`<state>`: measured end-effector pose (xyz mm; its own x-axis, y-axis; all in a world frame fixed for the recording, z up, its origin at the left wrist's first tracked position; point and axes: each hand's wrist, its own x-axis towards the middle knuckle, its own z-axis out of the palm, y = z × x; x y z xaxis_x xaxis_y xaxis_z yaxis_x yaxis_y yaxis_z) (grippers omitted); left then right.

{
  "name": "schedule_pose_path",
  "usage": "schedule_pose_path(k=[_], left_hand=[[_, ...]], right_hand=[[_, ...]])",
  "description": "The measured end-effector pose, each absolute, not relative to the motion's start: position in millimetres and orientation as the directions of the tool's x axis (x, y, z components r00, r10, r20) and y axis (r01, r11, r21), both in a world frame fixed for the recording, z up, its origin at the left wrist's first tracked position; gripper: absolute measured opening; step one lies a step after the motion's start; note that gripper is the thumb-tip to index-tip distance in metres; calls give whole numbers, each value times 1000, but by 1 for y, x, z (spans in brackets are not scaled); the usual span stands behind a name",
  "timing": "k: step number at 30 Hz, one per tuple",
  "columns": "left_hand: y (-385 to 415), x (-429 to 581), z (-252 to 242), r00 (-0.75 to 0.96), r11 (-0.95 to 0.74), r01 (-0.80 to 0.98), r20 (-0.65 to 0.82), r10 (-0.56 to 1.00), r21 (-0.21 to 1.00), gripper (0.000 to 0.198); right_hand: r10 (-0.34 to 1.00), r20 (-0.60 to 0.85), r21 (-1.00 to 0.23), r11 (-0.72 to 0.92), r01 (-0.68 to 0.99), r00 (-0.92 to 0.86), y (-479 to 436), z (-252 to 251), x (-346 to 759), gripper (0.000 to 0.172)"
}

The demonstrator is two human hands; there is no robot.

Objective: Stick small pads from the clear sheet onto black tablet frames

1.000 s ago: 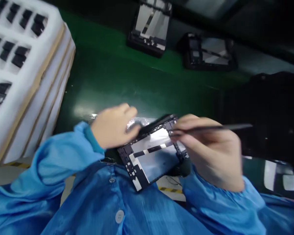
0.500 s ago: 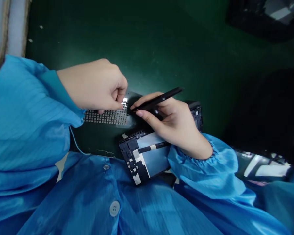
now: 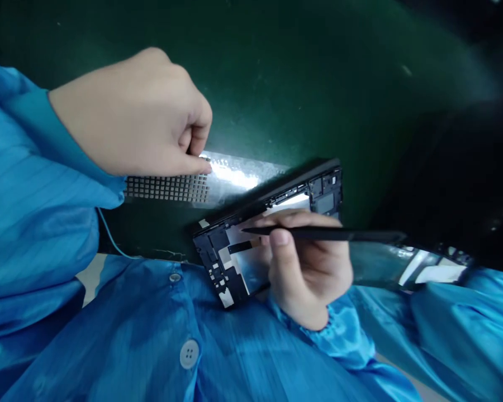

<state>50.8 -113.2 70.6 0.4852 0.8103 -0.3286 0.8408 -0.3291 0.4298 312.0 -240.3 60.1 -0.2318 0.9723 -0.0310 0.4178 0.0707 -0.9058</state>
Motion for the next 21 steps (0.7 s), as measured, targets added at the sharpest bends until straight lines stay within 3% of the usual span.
schedule_pose_path(k=[3,8,13,18,21], left_hand=[[-114,49,71,491,-333,822,-281,824,462,90],[-114,45,66,502,-308,806,-308,808,505,81],[-112,46,65,482,-248,806,-353,802,537,74],[-110,52,72,467,-272,858,-441,766,435,69],[-109,51,72,452,-244,865,-471,757,439,53]], right_hand=[[983,148,-925,178,337,-112,-255,46,304,18],[975,163,-914,208,349,-153,-254,44,296,22],[954,106,-882,219,416,-279,-235,66,301,32],[885,-18,-868,217,446,-465,-178,70,294,10],[855,-43,-872,221,437,-517,-160,61,287,11]])
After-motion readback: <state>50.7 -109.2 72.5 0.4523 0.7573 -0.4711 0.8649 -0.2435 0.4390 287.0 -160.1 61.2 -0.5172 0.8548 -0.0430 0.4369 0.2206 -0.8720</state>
